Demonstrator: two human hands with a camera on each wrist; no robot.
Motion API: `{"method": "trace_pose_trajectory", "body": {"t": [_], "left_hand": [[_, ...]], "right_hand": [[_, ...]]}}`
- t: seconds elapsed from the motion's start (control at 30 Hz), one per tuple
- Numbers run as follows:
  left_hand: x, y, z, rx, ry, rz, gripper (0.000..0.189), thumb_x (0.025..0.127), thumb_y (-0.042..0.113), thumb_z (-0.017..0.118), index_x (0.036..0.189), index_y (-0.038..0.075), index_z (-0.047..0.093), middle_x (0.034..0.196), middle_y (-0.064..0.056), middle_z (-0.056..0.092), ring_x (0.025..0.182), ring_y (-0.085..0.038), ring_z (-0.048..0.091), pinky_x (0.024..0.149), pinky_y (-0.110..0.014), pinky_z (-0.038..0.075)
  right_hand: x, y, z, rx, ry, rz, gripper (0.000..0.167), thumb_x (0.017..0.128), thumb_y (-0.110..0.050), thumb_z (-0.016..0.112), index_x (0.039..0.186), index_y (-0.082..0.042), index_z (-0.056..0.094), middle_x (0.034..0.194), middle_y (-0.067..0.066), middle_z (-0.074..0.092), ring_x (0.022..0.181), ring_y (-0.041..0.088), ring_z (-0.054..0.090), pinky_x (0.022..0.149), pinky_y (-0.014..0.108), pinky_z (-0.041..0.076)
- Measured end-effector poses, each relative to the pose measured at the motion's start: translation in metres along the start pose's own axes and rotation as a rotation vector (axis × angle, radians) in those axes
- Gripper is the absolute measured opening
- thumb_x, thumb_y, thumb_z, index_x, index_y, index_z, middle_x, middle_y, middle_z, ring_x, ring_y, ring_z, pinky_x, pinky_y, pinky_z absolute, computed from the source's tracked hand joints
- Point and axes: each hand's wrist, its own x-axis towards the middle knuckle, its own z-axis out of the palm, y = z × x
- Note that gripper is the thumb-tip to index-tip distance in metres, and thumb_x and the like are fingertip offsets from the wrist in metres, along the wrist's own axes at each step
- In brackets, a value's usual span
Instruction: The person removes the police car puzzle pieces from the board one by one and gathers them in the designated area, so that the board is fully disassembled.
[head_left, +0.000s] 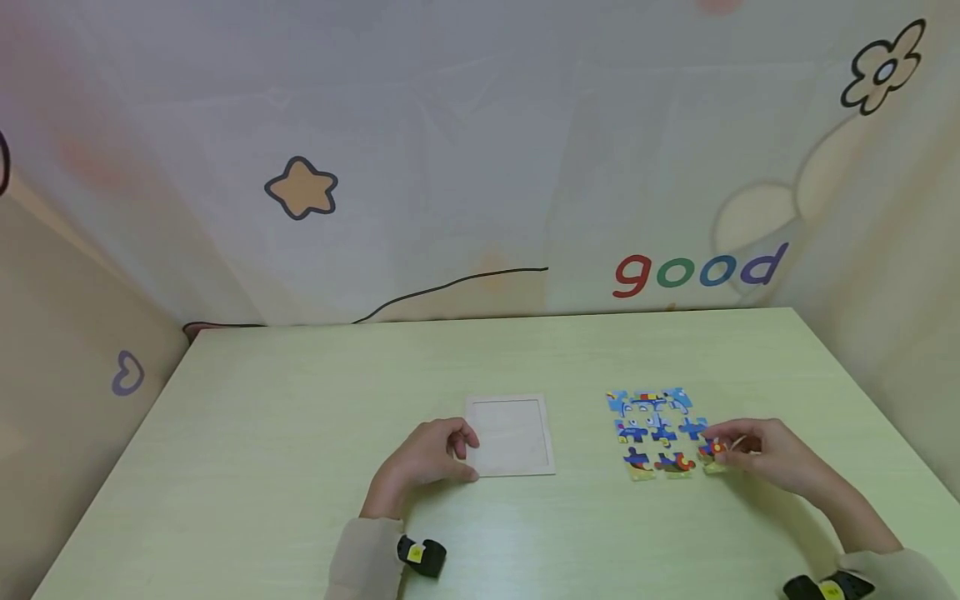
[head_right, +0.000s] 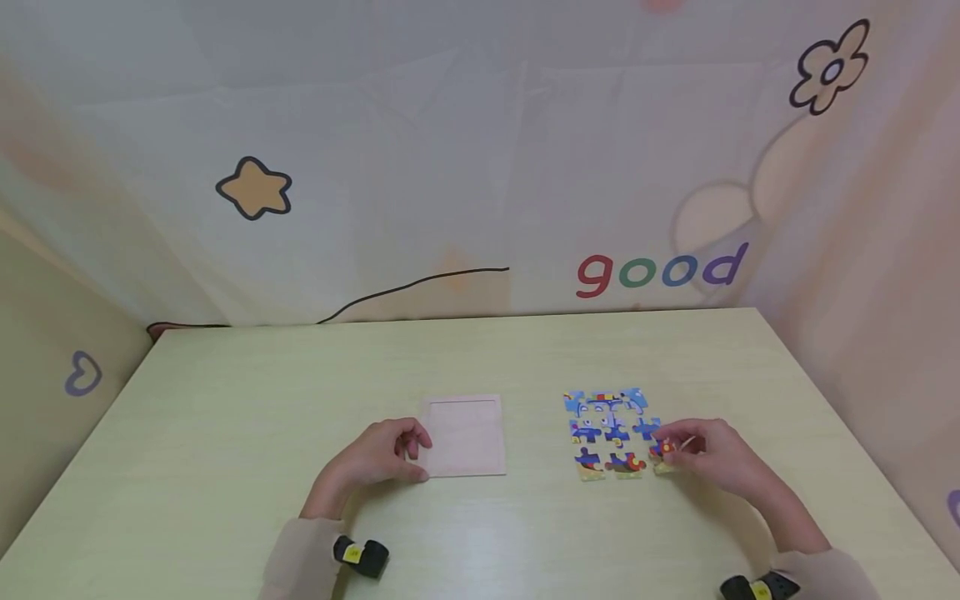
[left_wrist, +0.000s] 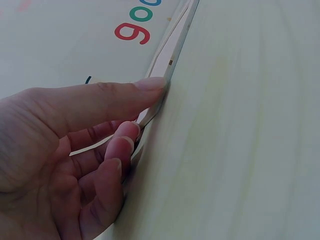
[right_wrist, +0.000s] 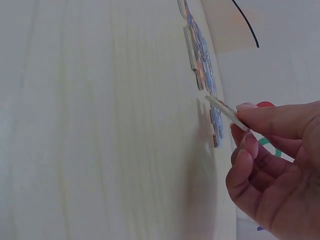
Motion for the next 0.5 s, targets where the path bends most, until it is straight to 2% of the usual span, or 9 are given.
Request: {"method": "trace_pose_trajectory", "body": {"t": [0.1,0.23,0.4,0.5], "left_hand": [[0.0,0.0,0.0,-0.003,0.001,0.001,0.032,0.068,0.011,0.079,0.091,0.009,0.058,0.074,-0.001,0.05,0.068,-0.016,0.044,0.062,-0.028,0.037],[-0.001,0.0,0.0,0.0,0.004,-0.002,0.032,0.068,0.01,0.079,0.091,0.009,0.058,0.074,-0.001,0.049,0.068,-0.016,0.044,0.062,-0.028,0.037],[-0.001,0.0,0.0,0.002,0.004,-0.011,0.032,0.068,0.01,0.079,0.091,0.009,0.058,0.074,-0.001,0.049,0.068,-0.016,0.044,0.062,-0.028,0.036],[-0.001,0.001,0.0,-0.001,0.004,-0.013,0.032,0.068,0.01,0.079,0.091,0.008,0.058,0.074,-0.002,0.049,0.068,-0.016,0.044,0.061,-0.028,0.036]], "right_hand": [[0.0,0.003,0.0,0.007,-0.015,0.019,0.029,0.082,-0.006,0.065,0.106,0.009,0.06,0.091,0.011,0.059,0.067,0.006,0.048,0.055,0.023,0.044],[0.002,0.007,0.002,0.014,-0.022,0.0,0.029,0.081,-0.006,0.065,0.105,0.009,0.06,0.088,0.009,0.058,0.066,0.005,0.048,0.056,0.023,0.044],[0.003,0.011,0.006,-0.018,-0.021,-0.012,0.025,0.082,-0.009,0.065,0.101,0.007,0.062,0.089,0.009,0.06,0.069,0.004,0.05,0.059,0.022,0.044],[0.004,0.012,0.008,-0.032,-0.011,-0.007,0.024,0.079,-0.006,0.067,0.099,0.007,0.063,0.088,0.009,0.061,0.067,0.004,0.05,0.057,0.022,0.043]]}}
